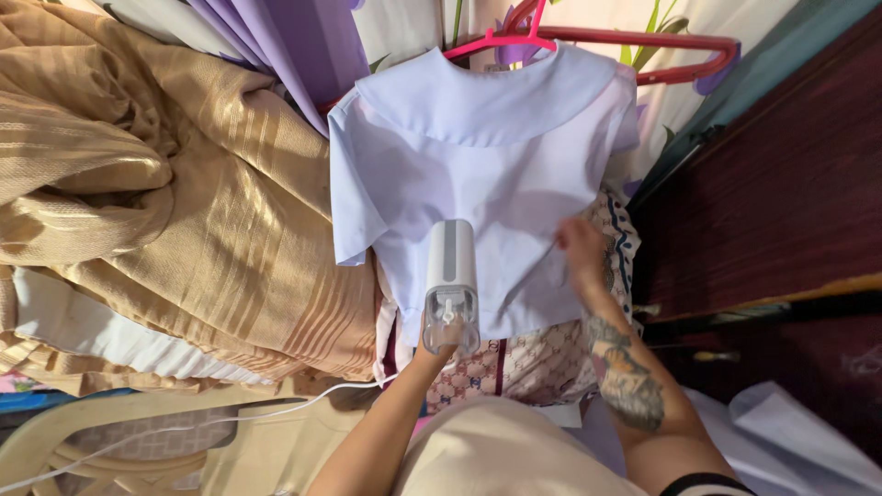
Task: The person uses a handheld garment steamer to remove wrinkles from a white shirt hanging on a hanger. They move the steamer over the shirt's body and sleeves, then place the steamer on a nearby chair and set the shirt aside.
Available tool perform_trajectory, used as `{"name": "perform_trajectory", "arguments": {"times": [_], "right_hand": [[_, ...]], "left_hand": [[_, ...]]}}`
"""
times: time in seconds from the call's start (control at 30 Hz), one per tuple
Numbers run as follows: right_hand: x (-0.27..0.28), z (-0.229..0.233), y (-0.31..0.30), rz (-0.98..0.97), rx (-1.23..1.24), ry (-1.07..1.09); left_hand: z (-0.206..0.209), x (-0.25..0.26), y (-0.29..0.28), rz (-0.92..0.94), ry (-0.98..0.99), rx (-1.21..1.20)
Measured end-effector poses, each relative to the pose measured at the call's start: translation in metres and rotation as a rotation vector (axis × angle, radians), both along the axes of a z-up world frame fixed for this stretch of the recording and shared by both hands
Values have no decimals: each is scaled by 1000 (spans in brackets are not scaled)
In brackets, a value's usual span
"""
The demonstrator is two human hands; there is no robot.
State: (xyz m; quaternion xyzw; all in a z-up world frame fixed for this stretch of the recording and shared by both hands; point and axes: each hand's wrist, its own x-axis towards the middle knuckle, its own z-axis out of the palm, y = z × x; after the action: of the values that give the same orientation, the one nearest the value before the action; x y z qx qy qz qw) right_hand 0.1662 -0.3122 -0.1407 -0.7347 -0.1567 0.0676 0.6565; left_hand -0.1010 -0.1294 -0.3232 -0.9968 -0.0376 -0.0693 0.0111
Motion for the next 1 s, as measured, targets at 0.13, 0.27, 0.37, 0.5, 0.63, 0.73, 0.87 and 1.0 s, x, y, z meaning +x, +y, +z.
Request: {"name": "perform_trajectory", "arguments": {"times": [0.13, 0.27, 0.37, 0.5, 0.63, 0.73, 0.87, 1.0], "right_hand": [[130, -15, -2, -166, 339, 288], [202, -13, 16, -49, 645, 664], [210, -11, 22, 61, 739, 675], [181, -2, 9, -91, 725, 428], [115, 27, -44, -283, 497, -136], [48, 67, -89, -402, 414, -387], [-37, 131, -137, -469, 263, -533], [-111, 174, -152, -593, -15, -638]], "left_hand": [[-3, -16, -7, 152, 72, -687], [9, -29, -19, 343, 92, -884], [41, -33, -27, 516, -151, -1182], [110, -29, -42, 480, -398, -1500], [166, -21, -57, 317, -312, -1691], [185, -10, -66, 216, -242, -1726], [193, 2, -97, -146, -303, -1618], [205, 12, -135, -298, -210, -1600]]}}
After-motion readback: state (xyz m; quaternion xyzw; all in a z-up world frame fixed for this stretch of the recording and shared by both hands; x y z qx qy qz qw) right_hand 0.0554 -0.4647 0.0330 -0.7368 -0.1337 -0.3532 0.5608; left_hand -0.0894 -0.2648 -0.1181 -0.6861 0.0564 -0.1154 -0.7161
